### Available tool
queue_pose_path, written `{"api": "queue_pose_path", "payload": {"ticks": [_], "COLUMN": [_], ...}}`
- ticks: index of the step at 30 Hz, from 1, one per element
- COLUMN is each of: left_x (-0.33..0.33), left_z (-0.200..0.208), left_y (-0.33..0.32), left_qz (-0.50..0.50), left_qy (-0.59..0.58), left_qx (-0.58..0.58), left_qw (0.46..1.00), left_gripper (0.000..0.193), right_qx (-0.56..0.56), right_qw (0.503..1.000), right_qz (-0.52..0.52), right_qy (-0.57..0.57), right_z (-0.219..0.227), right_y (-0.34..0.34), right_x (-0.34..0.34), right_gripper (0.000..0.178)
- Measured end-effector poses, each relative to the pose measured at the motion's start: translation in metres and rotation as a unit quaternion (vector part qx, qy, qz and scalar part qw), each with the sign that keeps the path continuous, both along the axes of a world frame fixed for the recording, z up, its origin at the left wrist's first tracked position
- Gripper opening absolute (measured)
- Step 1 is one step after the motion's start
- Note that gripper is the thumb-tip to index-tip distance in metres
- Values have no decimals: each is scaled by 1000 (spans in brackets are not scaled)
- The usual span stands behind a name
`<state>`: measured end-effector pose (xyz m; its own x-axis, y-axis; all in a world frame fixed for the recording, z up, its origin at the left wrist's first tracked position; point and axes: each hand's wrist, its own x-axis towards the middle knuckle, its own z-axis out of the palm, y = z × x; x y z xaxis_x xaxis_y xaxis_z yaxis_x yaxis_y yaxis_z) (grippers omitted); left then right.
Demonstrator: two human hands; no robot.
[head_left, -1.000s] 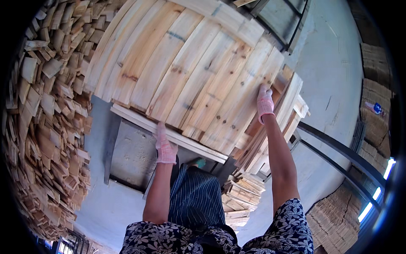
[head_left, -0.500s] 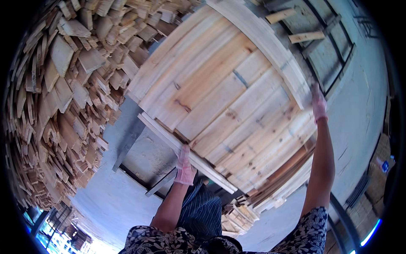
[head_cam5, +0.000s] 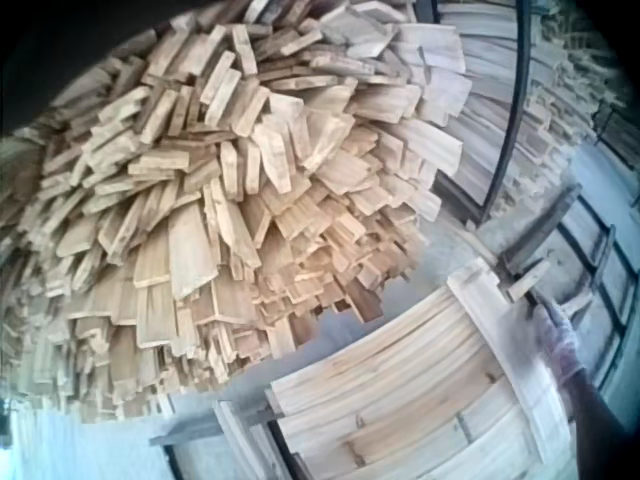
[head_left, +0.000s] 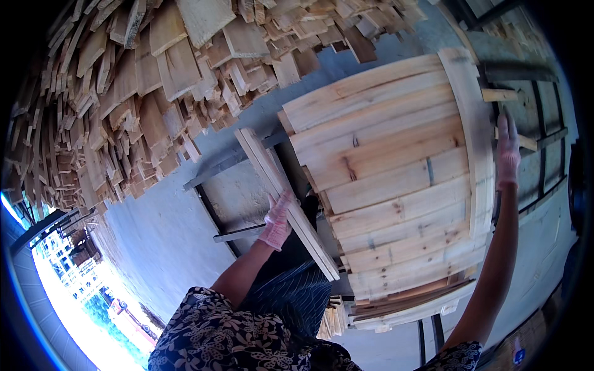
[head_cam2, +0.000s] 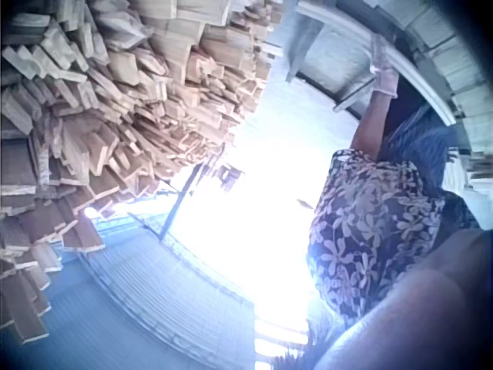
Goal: The person stacks wooden planks on a metal rack in a workshop. They pick up planks from a pile on the floor and arrange them neatly on the rack, repeating the process to build a stack.
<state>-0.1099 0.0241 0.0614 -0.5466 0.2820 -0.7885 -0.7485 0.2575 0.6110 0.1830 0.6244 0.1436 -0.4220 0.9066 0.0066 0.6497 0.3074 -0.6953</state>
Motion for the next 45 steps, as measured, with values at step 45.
{"api": "queue_pose_path", "payload": {"ticks": [45], "left_x": [-30], "left_z": [7], "left_y": [94], "left_qz": [-50], "left_qy": [-54], "left_qx": [-42], "left_qw": [996], "left_gripper": [44], "right_qx": [185], "right_qw": [868], "right_qz": [402], "right_qy": [-226], "right_z": [-29], "right_y": [-155], "right_x": [-319], "right_gripper": [51]}}
